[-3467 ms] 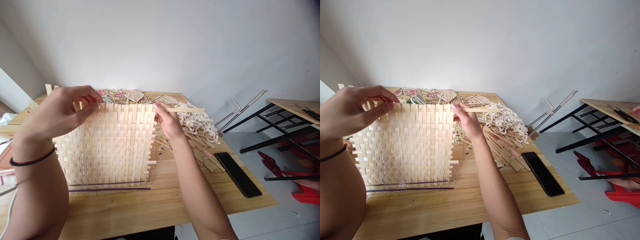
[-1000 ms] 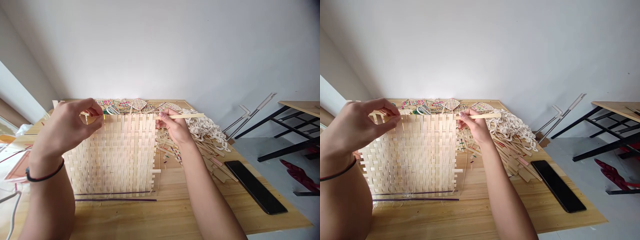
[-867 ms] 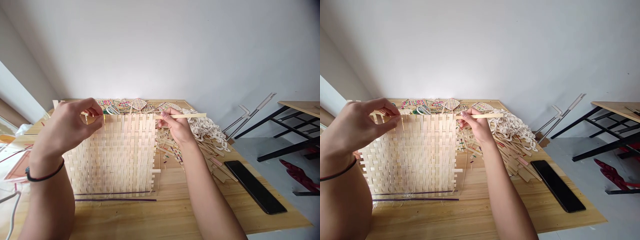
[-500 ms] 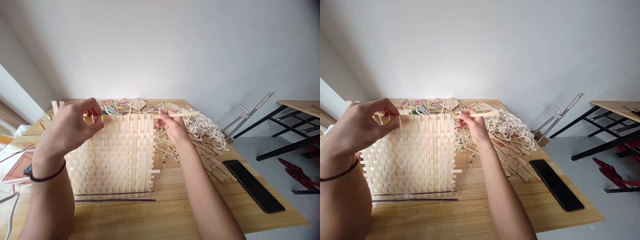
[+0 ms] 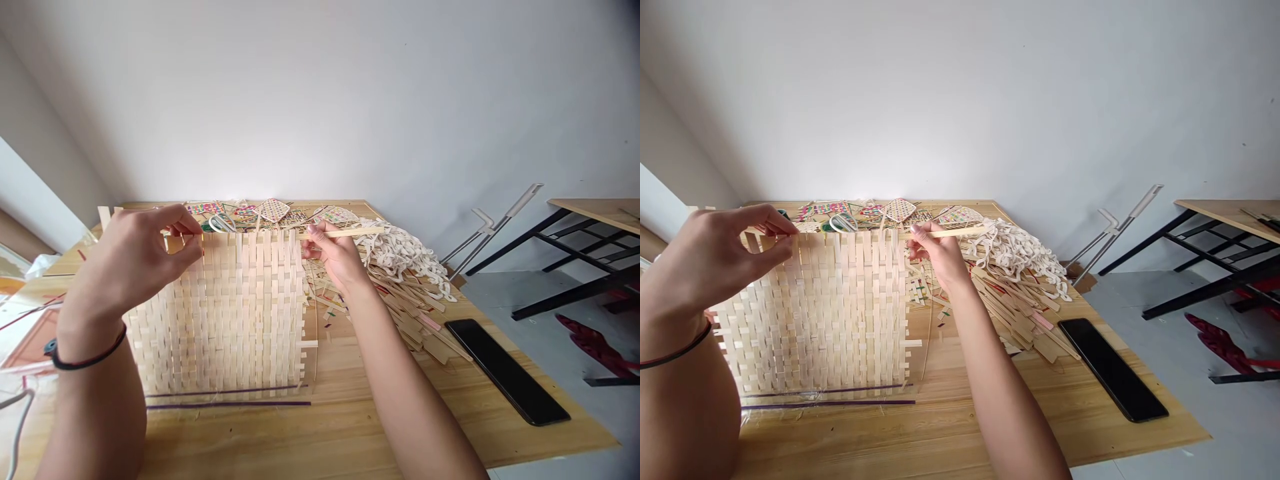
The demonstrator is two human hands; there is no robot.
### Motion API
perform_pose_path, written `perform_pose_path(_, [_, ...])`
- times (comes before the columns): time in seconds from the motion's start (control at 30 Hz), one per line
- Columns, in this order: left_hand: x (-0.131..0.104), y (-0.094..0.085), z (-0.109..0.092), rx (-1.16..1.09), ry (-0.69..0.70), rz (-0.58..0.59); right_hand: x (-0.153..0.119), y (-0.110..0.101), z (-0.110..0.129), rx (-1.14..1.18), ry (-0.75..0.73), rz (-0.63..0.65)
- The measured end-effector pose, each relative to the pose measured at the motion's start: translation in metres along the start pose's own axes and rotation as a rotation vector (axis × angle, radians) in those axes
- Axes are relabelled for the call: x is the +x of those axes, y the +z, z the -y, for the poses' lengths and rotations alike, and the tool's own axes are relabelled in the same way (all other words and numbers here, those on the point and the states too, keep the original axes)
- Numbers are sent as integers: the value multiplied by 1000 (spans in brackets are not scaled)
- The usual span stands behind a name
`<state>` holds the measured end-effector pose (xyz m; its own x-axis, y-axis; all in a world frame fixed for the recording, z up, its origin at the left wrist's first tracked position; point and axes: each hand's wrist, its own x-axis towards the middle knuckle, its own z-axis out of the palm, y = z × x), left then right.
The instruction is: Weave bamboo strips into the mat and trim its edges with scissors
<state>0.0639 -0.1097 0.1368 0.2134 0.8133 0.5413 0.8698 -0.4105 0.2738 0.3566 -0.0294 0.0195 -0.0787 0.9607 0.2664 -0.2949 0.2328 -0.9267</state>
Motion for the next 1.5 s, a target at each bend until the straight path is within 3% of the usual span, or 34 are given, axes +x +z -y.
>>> perform_pose_path(0.57, [1,2,4,13,15,3,1,9,-15,33,101,-21])
perform_pose_path(1.13, [-3,-6,7,-3,-37,40,-6,14,11,7,-89,-9])
perform_pose_path(1.5, [-5,-14,6,-7,-68,71,-9,20,13,27,-86,5])
